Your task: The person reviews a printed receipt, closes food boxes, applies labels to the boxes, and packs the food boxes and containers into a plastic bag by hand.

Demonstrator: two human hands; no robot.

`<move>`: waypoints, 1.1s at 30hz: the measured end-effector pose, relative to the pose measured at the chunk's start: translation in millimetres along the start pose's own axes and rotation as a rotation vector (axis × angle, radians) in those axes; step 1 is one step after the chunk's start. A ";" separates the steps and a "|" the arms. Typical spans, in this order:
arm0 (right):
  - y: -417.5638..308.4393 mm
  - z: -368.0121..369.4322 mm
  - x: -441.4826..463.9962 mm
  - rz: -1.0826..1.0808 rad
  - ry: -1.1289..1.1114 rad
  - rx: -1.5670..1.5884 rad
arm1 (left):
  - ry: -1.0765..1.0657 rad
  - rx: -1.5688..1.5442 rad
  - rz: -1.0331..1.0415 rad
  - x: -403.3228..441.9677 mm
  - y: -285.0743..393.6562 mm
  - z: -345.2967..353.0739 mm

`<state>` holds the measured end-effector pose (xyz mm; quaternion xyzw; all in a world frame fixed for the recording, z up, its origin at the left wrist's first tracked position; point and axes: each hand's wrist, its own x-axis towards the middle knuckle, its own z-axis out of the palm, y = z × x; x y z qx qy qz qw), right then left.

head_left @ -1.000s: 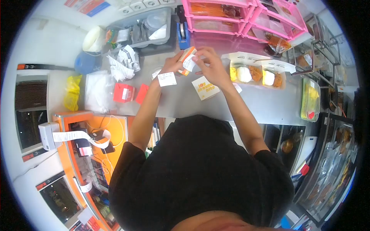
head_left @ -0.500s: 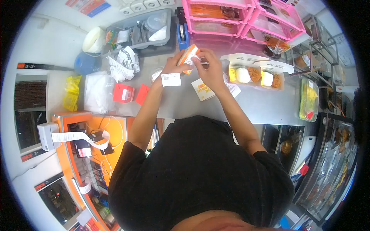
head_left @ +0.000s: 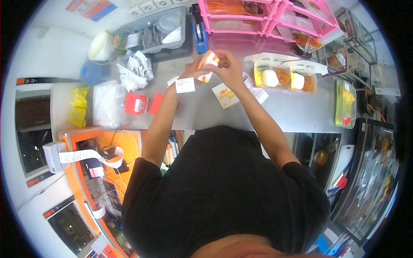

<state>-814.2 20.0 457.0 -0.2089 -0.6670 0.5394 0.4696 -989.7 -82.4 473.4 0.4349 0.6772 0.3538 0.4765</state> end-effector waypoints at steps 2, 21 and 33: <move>11.7 0.6 4.7 0.122 0.000 0.017 | -0.004 -0.130 -0.090 1.3 4.2 1.7; 19.1 -2.2 -34.6 0.645 -0.300 -0.091 | 0.592 0.720 0.065 88.9 -92.1 15.6; -38.1 -163.5 -93.1 0.491 0.127 0.039 | 0.279 0.730 0.428 -42.0 -52.3 131.3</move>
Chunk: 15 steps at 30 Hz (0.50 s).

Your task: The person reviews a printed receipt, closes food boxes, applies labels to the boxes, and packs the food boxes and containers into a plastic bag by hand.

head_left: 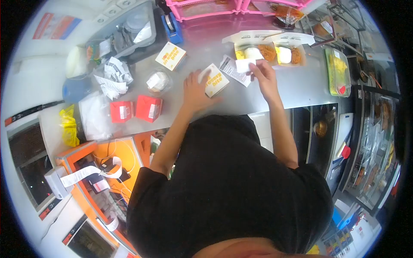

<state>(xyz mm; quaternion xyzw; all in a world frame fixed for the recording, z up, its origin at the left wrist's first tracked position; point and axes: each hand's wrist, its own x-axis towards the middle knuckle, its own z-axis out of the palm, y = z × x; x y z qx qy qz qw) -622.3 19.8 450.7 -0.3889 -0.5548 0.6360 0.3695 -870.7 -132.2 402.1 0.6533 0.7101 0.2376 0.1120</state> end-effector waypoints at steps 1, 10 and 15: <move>3.5 -14.2 -8.0 0.022 0.005 -0.021 | -0.019 0.106 0.037 -8.6 4.1 6.6; 49.9 6.4 -29.6 -0.172 -0.117 -0.261 | 0.325 -0.467 -0.200 -4.3 -27.7 70.0; 9.9 58.3 -6.8 -0.263 -0.221 -0.155 | 0.247 -1.088 -0.459 9.9 0.5 17.8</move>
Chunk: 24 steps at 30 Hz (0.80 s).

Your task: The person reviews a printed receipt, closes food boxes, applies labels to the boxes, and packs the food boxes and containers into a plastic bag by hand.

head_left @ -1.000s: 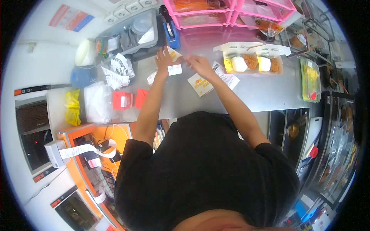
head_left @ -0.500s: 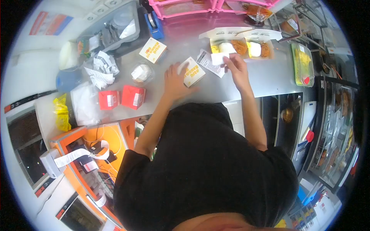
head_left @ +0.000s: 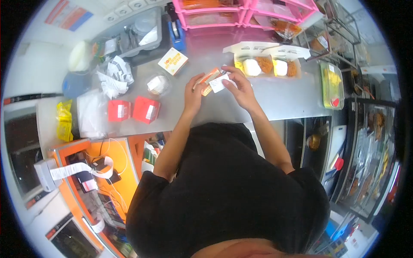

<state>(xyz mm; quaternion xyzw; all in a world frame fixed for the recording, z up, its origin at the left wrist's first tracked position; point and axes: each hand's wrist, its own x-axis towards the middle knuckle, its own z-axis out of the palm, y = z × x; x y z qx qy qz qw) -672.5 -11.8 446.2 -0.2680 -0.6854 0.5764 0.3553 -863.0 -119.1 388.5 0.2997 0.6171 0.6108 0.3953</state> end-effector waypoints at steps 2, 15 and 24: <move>-24.3 14.1 10.6 -0.022 -0.036 0.058 | -0.018 -0.129 -0.103 -13.5 41.0 1.0; -69.3 34.0 34.2 -0.298 -0.076 -0.305 | 0.012 -0.291 -0.159 -35.7 93.1 -13.5; -44.1 49.2 32.7 -0.103 0.090 0.030 | 0.016 0.029 0.006 -38.0 67.0 -18.5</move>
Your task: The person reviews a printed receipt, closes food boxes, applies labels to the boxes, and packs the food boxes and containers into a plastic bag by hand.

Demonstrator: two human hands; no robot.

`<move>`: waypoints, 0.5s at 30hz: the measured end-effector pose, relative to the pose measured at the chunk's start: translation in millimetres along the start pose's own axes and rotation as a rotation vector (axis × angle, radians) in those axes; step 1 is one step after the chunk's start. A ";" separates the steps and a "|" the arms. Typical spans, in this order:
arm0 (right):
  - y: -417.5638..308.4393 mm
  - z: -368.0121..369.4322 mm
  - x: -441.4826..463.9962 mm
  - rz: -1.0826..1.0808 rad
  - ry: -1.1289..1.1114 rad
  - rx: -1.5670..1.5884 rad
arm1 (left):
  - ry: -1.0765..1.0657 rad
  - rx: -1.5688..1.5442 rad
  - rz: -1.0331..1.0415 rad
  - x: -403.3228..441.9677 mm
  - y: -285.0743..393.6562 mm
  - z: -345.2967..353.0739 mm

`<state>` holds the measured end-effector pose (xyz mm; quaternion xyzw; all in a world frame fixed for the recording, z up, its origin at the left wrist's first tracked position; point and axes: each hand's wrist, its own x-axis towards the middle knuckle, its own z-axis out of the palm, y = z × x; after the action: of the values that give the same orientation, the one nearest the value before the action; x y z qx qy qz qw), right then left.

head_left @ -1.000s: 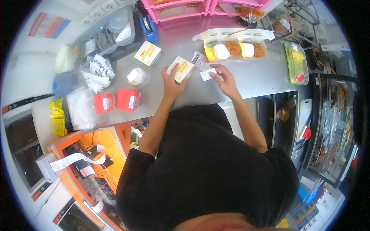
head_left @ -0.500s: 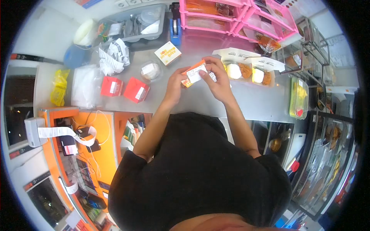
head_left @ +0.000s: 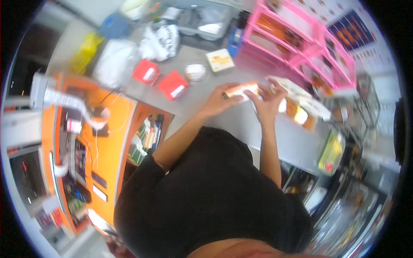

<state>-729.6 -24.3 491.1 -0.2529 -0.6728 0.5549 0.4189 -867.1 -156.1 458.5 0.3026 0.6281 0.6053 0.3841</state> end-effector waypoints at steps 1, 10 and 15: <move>15.8 2.2 -1.0 0.078 -0.011 0.108 | -0.003 0.045 0.071 5.2 -19.5 -5.9; 155.4 2.2 -38.9 0.336 -0.122 -0.040 | 0.013 0.975 0.313 16.2 -64.3 -44.6; 92.9 42.9 5.4 0.044 -0.113 -0.626 | 0.035 0.871 0.357 -18.0 -12.9 -83.1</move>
<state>-780.2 -19.2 402.2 -0.3527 -0.8274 0.3430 0.2709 -927.1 -216.2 445.4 0.5286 0.7681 0.3470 0.1008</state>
